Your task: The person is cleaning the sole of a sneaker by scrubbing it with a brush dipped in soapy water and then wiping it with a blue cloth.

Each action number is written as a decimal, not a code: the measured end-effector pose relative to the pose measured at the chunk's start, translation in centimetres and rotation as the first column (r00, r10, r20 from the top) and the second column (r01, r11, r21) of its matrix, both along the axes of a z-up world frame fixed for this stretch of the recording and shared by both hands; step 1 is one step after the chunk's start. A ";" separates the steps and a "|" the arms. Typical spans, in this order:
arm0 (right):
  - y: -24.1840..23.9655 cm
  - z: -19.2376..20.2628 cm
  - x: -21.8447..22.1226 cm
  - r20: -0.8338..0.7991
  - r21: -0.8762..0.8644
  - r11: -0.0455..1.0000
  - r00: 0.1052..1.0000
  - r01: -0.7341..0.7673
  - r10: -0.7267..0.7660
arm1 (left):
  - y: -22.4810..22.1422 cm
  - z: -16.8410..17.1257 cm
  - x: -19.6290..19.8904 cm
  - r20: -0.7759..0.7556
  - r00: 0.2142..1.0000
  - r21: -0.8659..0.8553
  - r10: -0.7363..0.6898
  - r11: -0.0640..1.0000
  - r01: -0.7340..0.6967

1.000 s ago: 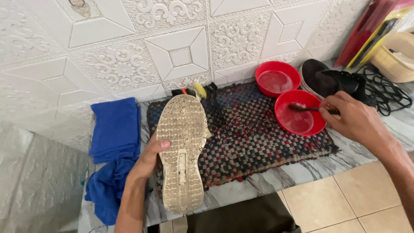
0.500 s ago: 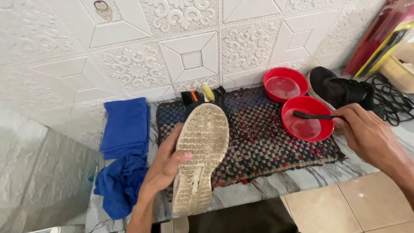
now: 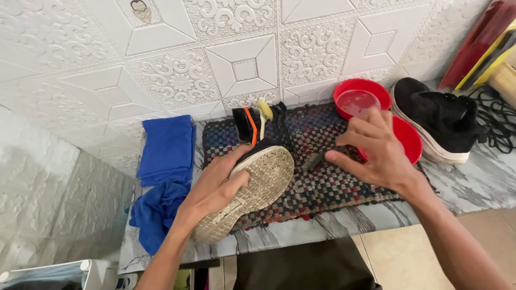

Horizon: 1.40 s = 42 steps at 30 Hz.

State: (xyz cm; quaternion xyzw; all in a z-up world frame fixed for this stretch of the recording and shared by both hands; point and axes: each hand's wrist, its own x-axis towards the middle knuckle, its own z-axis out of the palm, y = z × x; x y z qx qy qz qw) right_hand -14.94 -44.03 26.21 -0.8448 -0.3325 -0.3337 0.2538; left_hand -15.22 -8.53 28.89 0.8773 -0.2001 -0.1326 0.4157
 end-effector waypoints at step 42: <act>3.2 -5.7 2.5 0.147 0.019 0.984 0.974 -0.179 0.174 | -0.2 -0.6 -1.9 0.118 0.993 -0.171 -0.017 0.985 0.037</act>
